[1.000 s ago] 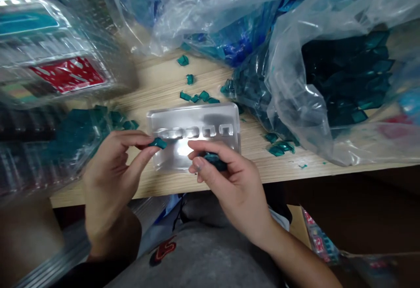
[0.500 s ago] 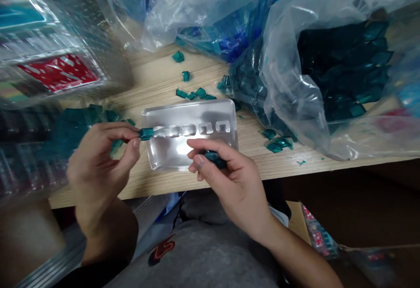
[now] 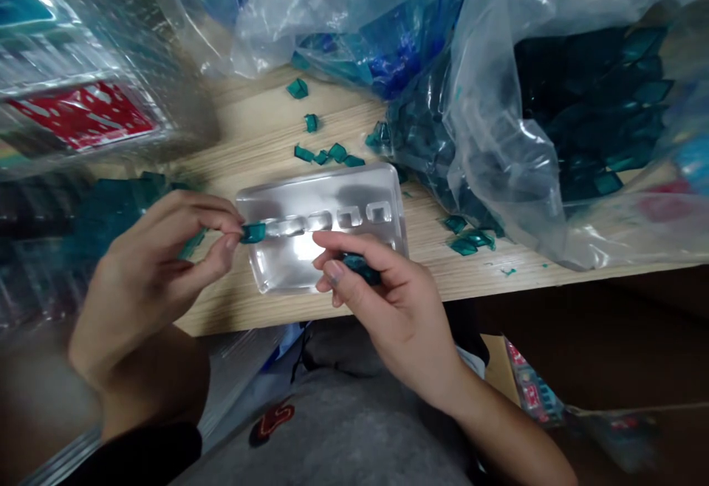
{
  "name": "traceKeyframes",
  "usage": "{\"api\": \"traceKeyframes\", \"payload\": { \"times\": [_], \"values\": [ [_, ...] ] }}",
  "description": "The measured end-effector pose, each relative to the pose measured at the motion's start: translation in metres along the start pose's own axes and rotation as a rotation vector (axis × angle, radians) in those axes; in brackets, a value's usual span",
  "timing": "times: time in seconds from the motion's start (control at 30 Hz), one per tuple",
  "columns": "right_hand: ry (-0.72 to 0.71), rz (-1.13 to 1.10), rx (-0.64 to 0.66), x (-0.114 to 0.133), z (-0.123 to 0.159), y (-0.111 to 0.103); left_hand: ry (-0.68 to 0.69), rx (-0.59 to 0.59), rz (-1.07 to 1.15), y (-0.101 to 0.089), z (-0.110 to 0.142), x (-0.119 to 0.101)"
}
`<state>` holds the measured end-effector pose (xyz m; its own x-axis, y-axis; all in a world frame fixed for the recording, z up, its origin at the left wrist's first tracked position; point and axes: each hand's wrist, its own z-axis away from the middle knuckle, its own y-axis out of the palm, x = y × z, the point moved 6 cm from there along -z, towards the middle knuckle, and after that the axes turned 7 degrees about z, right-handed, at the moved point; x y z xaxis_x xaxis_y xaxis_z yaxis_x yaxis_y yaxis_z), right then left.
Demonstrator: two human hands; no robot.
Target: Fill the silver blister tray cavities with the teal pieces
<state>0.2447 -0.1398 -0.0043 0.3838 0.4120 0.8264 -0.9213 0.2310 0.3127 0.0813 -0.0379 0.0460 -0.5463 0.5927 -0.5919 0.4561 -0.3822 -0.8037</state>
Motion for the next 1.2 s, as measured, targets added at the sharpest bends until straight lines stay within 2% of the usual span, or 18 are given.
{"api": "traceKeyframes", "payload": {
  "times": [0.1,0.2,0.37,0.53,0.63,0.7,0.87,1.0,1.2],
  "values": [
    [0.007,0.011,0.005,0.001,0.0,-0.001,0.033,-0.054,-0.07,0.001,0.003,-0.005],
    [0.008,0.017,0.013,0.001,-0.001,-0.001,0.05,-0.048,-0.12,0.005,0.007,-0.008],
    [-0.014,0.029,0.009,0.001,-0.002,0.0,0.052,-0.109,-0.162,0.003,0.013,-0.013],
    [-0.029,0.056,-0.005,0.001,-0.001,0.0,0.083,-0.113,-0.292,0.006,0.02,-0.02],
    [-0.042,0.068,0.001,0.003,-0.002,0.001,0.109,-0.091,-0.285,0.011,0.024,-0.021],
    [-0.046,0.071,0.001,0.004,-0.002,0.001,0.091,-0.094,-0.25,0.014,0.026,-0.02],
    [-0.025,0.058,0.002,0.003,-0.002,0.004,-0.042,-0.19,-0.153,0.014,0.026,-0.009],
    [-0.035,0.036,-0.015,0.003,-0.003,0.005,-0.025,-0.245,-0.126,0.012,0.02,-0.002],
    [-0.041,0.025,-0.003,0.002,-0.004,0.004,0.018,-0.201,-0.28,0.012,0.02,-0.004]
  ]
}}
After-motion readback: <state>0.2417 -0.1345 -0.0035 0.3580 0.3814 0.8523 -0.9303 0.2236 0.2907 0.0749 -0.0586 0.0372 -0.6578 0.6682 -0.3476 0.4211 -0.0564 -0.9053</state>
